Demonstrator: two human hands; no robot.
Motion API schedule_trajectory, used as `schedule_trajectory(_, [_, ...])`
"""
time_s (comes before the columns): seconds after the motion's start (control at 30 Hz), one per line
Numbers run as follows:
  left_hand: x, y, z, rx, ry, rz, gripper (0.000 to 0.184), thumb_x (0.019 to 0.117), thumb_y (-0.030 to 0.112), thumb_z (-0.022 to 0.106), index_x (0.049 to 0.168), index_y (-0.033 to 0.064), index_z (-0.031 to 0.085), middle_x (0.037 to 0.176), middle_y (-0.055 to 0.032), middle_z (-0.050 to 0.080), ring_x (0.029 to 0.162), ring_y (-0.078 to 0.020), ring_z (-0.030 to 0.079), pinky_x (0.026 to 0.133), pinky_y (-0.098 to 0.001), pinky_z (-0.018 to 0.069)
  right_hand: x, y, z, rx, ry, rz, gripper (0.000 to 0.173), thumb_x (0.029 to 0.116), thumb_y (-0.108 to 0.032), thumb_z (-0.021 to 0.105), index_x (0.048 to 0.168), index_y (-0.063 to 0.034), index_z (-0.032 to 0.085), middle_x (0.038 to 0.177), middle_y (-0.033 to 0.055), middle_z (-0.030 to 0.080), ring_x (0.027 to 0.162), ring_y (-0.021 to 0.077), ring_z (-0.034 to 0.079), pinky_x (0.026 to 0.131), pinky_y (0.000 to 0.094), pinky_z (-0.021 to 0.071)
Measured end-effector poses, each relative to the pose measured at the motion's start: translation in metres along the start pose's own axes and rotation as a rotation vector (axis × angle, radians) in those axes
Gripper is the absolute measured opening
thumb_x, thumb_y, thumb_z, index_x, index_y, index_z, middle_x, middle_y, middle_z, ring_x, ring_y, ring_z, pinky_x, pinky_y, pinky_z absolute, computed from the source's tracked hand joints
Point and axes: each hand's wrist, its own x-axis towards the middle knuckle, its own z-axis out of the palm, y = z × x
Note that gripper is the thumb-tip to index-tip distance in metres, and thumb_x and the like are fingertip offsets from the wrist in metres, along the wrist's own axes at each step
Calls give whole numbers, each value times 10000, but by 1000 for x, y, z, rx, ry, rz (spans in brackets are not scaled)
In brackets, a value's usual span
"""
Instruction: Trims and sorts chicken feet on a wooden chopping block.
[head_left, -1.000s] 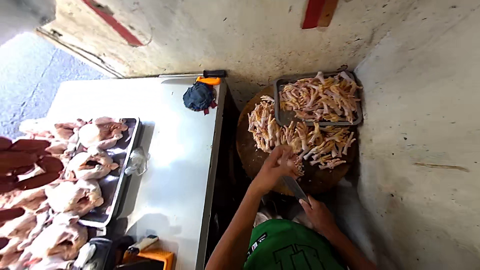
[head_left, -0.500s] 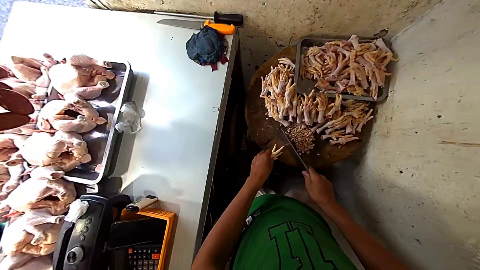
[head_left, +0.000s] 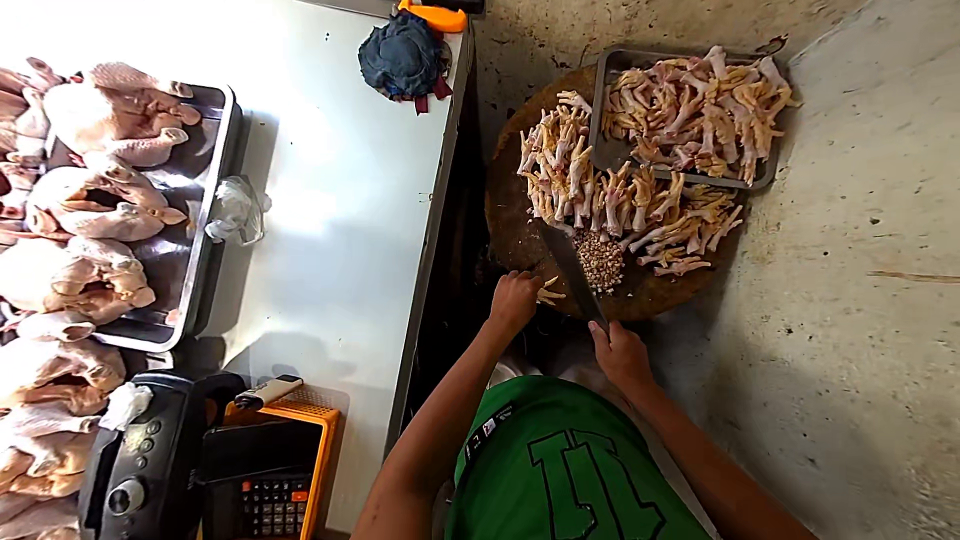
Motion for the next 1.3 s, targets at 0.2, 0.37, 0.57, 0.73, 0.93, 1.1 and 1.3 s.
schedule_trajectory(0.2, [-8,2,-2,-121,-21,-125,340,1011,134,552,1330,77,655,1297,-174,672,1205,-358,644,1010,-572,494,4,-6,-9,-88,-146,113,414,1117,-322,429,1313,-14,623,968,228,719,943,408,715,821,581,545])
schedule_trajectory(0.37, [-16,8,17,-272,-38,-250,310,990,166,587,1269,46,648,1221,-194,663,1120,-362,664,929,-569,536,-1,5,17,-28,-155,151,441,1115,-319,426,1405,-26,580,990,224,727,952,404,716,850,577,548])
schedule_trajectory(0.57, [-24,13,42,-827,354,-434,212,981,209,647,1010,1,620,862,-110,638,726,-186,647,696,-369,566,-7,24,20,74,20,30,414,1087,-293,490,1249,43,670,852,249,708,802,430,707,744,623,542])
schedule_trajectory(0.73, [-7,26,37,-1008,264,-547,147,989,163,621,981,23,575,839,-99,644,657,-173,669,634,-350,594,-5,24,13,-61,-92,79,399,1103,-290,473,1355,-29,639,968,237,737,922,435,721,820,626,543])
schedule_trajectory(0.93, [2,36,30,-971,281,-672,141,964,159,635,1004,28,604,885,-111,665,715,-181,694,672,-358,597,-8,7,7,-105,12,-51,394,1092,-250,480,1335,3,657,945,241,744,866,432,733,769,604,564])
schedule_trajectory(1.1, [-5,35,32,-978,377,-628,185,1003,202,638,986,19,618,872,-100,658,732,-169,677,709,-346,588,7,5,-6,-122,-158,85,389,1107,-319,462,1255,-23,665,931,214,723,904,400,714,807,592,542])
schedule_trajectory(1.3, [-6,32,51,-916,467,-599,223,1004,229,654,940,16,665,851,-93,647,818,-190,631,793,-386,516,-15,14,12,88,108,-113,423,1066,-280,496,1264,50,673,775,197,700,689,353,689,656,535,556])
